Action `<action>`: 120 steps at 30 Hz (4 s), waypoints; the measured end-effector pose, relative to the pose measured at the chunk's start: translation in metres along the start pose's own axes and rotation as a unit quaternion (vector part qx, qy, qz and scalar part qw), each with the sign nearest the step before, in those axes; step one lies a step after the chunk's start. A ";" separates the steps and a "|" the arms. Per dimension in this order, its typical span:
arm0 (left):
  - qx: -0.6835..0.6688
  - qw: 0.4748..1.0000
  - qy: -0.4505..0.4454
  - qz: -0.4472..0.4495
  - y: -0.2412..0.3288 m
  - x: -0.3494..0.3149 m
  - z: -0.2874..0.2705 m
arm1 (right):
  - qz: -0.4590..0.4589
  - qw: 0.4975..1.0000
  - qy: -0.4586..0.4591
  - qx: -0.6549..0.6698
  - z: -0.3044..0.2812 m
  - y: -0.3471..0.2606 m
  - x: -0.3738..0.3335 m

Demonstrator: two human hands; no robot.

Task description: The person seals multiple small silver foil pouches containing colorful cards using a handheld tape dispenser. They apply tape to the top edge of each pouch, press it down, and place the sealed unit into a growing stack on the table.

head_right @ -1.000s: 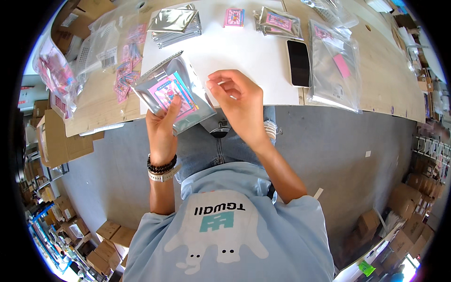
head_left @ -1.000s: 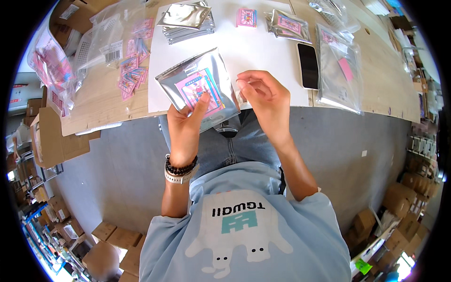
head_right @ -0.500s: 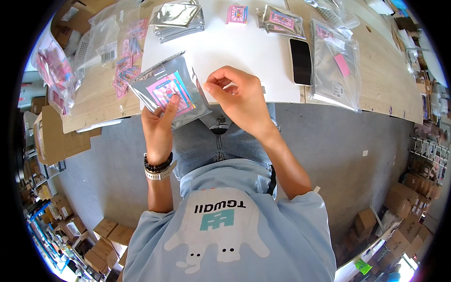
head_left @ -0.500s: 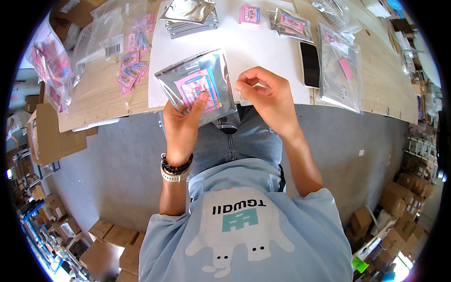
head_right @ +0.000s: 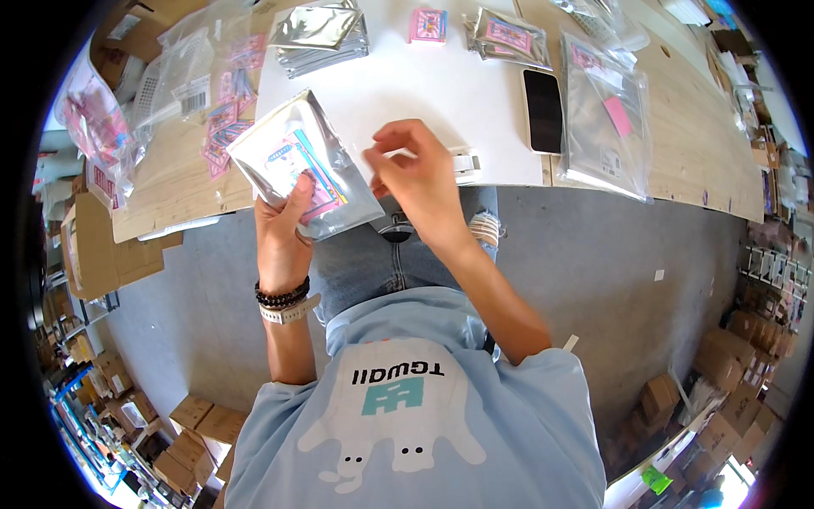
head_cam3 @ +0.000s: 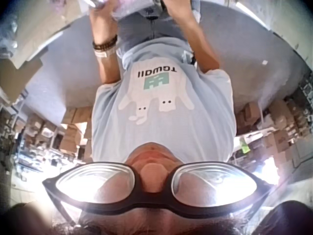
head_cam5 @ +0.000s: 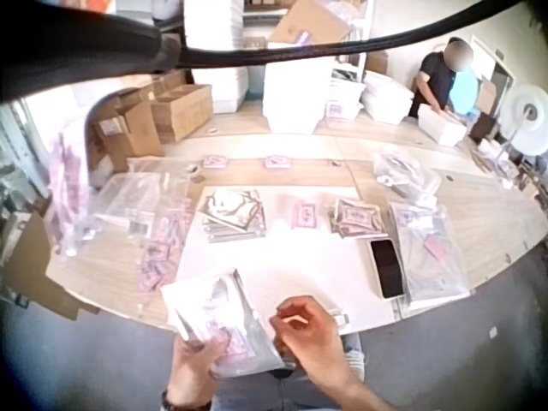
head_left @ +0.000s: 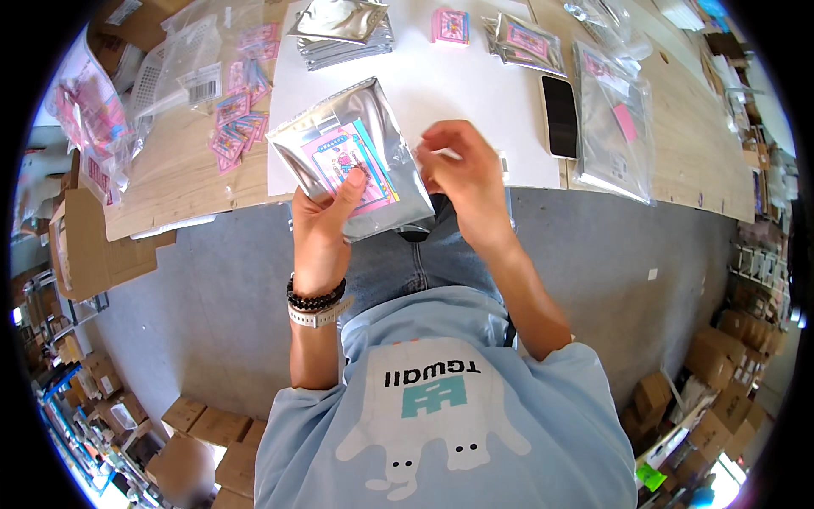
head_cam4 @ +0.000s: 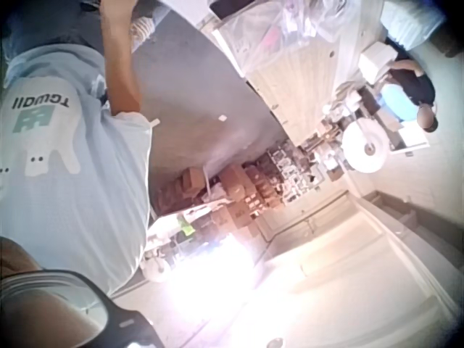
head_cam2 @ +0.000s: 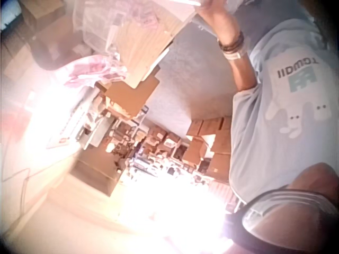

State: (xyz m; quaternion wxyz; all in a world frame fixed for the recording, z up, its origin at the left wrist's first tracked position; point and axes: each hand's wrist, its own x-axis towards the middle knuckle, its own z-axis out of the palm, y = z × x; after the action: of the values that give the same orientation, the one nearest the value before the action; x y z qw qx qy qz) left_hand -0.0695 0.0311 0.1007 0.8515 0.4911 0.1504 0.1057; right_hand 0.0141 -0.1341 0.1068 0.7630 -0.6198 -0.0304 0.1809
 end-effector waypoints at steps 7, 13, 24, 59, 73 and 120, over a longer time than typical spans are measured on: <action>0.088 0.994 0.042 0.045 -0.007 0.003 -0.001 | -0.174 0.978 0.044 -0.106 0.012 0.003 -0.007; 0.088 0.996 0.008 0.027 -0.008 0.000 -0.003 | -0.006 0.999 -0.011 0.038 0.007 0.015 0.000; -0.147 0.988 0.046 -0.006 -0.032 0.014 -0.008 | 0.096 0.987 -0.124 0.040 -0.019 0.047 -0.008; 0.015 0.993 -0.071 -0.098 -0.045 -0.017 -0.035 | -0.435 0.563 0.021 -0.702 0.059 0.053 0.225; -0.100 0.992 0.011 -0.079 -0.027 0.009 -0.037 | -0.506 0.667 -0.075 -0.542 0.003 0.019 0.086; 0.680 0.682 -0.029 0.266 -0.087 0.018 -0.061 | -0.580 0.567 0.154 -0.564 -0.105 0.004 0.223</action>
State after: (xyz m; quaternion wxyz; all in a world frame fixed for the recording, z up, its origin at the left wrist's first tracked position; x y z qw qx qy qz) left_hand -0.0717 0.0431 -0.0066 0.2232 0.9575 0.0190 0.1816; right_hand 0.2498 -0.1613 0.0392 0.1931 -0.7919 -0.3614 -0.4528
